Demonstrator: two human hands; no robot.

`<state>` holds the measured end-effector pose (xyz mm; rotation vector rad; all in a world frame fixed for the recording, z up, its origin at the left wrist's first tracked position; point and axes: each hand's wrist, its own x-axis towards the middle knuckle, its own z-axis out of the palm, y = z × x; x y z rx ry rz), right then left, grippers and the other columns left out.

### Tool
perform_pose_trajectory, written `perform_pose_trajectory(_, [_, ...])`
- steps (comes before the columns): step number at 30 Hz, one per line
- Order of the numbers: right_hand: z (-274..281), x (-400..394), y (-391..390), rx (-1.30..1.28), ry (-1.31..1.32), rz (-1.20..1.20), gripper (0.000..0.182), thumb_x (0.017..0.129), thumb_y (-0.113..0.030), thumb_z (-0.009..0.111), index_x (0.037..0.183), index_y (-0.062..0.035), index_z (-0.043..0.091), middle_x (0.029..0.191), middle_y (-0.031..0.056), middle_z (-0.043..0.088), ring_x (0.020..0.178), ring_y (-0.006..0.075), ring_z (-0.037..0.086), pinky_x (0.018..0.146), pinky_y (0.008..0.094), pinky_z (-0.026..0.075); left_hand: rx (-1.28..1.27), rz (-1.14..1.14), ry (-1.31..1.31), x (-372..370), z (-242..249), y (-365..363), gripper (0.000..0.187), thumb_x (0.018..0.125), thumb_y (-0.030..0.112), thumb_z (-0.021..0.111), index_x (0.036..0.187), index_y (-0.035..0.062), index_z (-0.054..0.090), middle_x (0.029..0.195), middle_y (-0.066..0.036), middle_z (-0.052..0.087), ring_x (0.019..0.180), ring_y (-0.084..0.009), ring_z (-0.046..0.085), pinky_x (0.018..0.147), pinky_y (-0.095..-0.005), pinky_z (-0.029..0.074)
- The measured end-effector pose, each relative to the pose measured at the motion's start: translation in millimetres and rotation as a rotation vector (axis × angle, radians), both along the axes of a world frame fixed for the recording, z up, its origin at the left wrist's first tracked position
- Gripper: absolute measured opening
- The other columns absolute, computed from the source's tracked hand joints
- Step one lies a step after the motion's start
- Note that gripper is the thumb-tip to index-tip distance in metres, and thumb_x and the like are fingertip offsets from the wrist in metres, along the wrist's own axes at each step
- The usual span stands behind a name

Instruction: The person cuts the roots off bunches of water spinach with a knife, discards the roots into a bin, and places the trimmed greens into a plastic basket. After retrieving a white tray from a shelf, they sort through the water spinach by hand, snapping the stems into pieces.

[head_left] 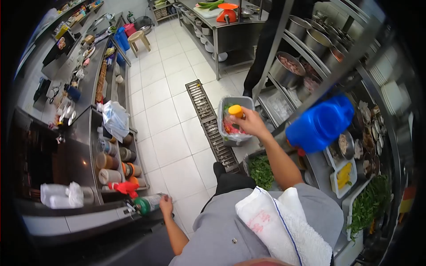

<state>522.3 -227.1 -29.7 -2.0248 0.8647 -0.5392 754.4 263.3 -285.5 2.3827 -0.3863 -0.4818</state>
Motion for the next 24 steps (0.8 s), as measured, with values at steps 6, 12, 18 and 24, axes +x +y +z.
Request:
perform_pose_trajectory(6, [11.7,125.9,-186.3,-0.072,-0.068,-0.087,0.044,0.084,-0.044,0.072,0.101,-0.0029,0.067,0.076,0.0077,0.069,0.066,0.016,0.065,0.061,0.0309,0.052,0.211,0.198,0.672,-24.7,-114.4,20.1,0.013,0.085,0.013,0.057,0.085,0.0037,0.067,0.063,-0.008,0.063,0.048,-0.0183,0.056,0.042,-0.0342,0.042])
perform_pose_trajectory(12, [79.7,229.7,-358.6,0.128,-0.259,-0.361,0.042,0.086,-0.047,0.069,0.089,-0.0058,0.062,0.062,-0.001,0.055,0.045,0.0059,0.047,0.04,0.0218,0.035,0.341,0.112,0.732,26.1,-122.9,-45.7,0.014,0.086,0.014,0.057,0.085,0.0038,0.067,0.062,-0.007,0.062,0.048,-0.0177,0.056,0.042,-0.0335,0.042])
perform_pose_trajectory(18, [100.0,310.5,-495.3,0.057,-0.426,-0.462,0.037,0.087,-0.04,0.069,0.091,-0.0032,0.063,0.065,0.0023,0.058,0.049,0.0079,0.051,0.042,0.023,0.041,0.328,0.022,0.652,187.9,-141.8,-138.4,0.015,0.087,0.015,0.056,0.085,0.0039,0.066,0.062,-0.007,0.061,0.048,-0.0172,0.055,0.042,-0.0327,0.042])
perform_pose_trajectory(24, [101.3,364.6,-584.2,-0.002,-0.41,-0.543,0.034,0.087,-0.034,0.069,0.095,-0.0015,0.063,0.067,0.0046,0.061,0.052,0.0099,0.057,0.044,0.0244,0.045,0.139,0.041,0.411,428.4,-57.7,-279.0,0.021,0.092,0.021,0.048,0.092,0.006,0.062,0.065,-0.007,0.058,0.047,-0.0198,0.052,0.043,-0.034,0.043])
